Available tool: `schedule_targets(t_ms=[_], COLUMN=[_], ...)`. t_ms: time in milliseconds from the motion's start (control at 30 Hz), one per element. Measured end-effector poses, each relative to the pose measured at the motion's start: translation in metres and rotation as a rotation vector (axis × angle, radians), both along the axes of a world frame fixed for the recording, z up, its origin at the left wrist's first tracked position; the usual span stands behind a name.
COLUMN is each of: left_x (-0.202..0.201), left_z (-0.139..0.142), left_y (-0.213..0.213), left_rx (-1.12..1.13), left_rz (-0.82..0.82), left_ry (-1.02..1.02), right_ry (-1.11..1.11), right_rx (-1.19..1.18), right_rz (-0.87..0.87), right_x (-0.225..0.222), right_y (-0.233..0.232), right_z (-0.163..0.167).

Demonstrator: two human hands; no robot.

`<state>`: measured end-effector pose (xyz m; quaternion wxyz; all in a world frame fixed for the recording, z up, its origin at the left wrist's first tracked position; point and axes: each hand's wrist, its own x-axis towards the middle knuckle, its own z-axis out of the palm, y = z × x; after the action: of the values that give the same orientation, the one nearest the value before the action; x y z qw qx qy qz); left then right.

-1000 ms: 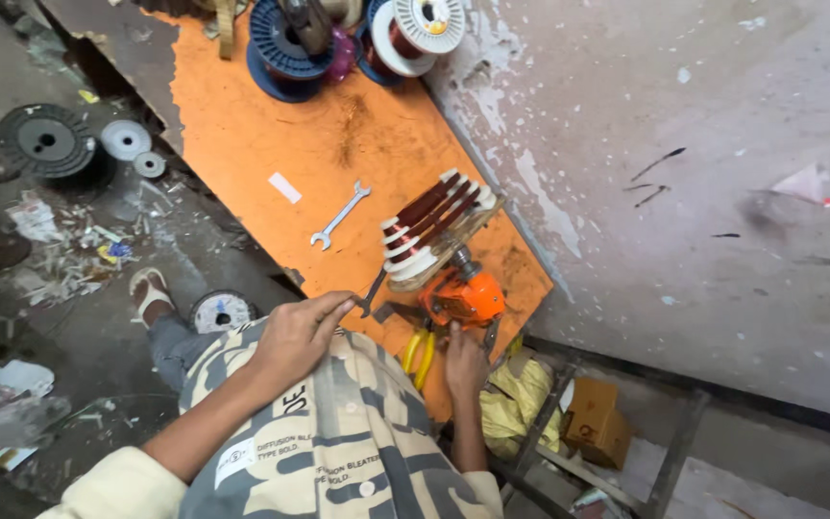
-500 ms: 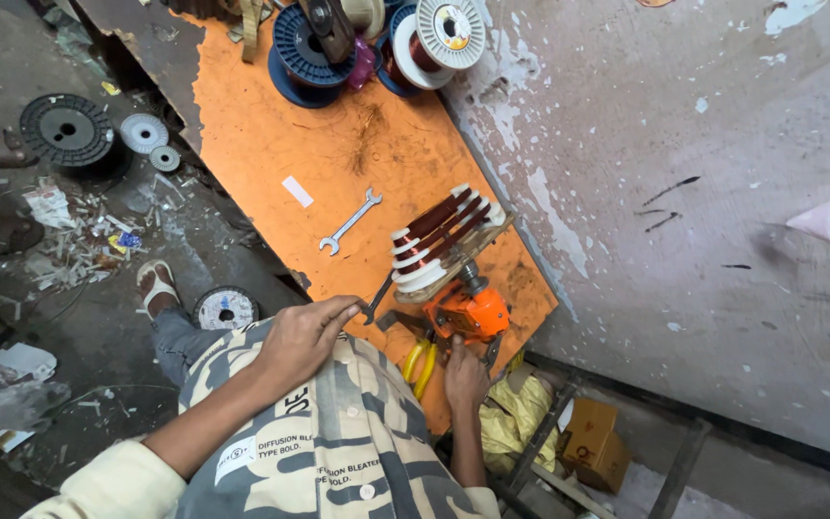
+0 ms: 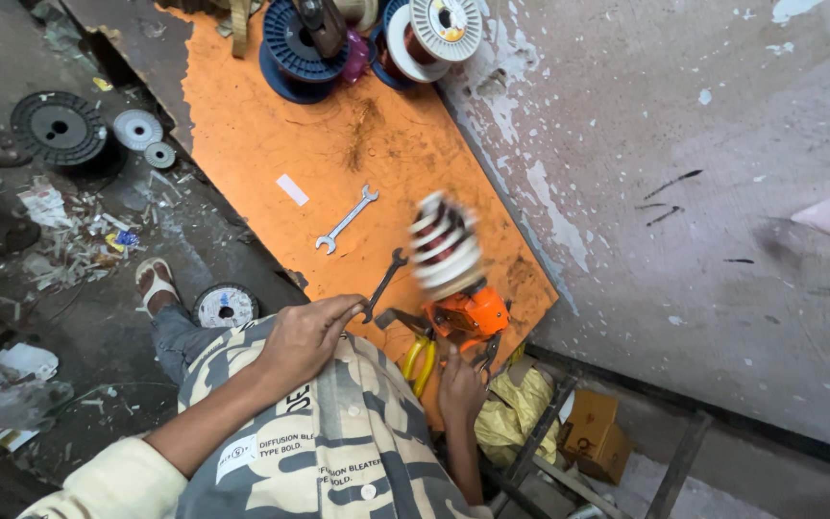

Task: The person operates a manual coil winding machine, rotating the crank to wind copper wire onto a stator core clamped in a vise. They periodically stop to adjust the wire placement and trim excess wire with scissors.

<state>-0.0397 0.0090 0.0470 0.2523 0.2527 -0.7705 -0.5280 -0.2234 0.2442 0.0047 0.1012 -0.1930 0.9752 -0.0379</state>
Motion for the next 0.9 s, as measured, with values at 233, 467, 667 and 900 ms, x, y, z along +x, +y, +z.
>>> schedule_targets(t_ms=[233,467,667,900], left_x=[0.001,-0.001,-0.002,-0.013], left_z=[0.003,0.001,0.002,0.014], left_y=[-0.002,-0.003,-0.006,-0.011], left_rx=[0.006,0.001,-0.101,-0.219], left_rz=[-0.011,-0.031,-0.007,0.007], left_ry=[0.026,0.017,0.06,0.117], right_ry=[-0.012,-0.052,0.108,0.136], right_rx=[-0.028,-0.047,0.04,-0.062], right_rz=[-0.052,-0.2,-0.295,-0.315], right_x=[0.007,0.008,-0.005,-0.004], right_y=[0.019,0.038,0.038,0.026], right_z=[0.005,0.023,0.046,0.065])
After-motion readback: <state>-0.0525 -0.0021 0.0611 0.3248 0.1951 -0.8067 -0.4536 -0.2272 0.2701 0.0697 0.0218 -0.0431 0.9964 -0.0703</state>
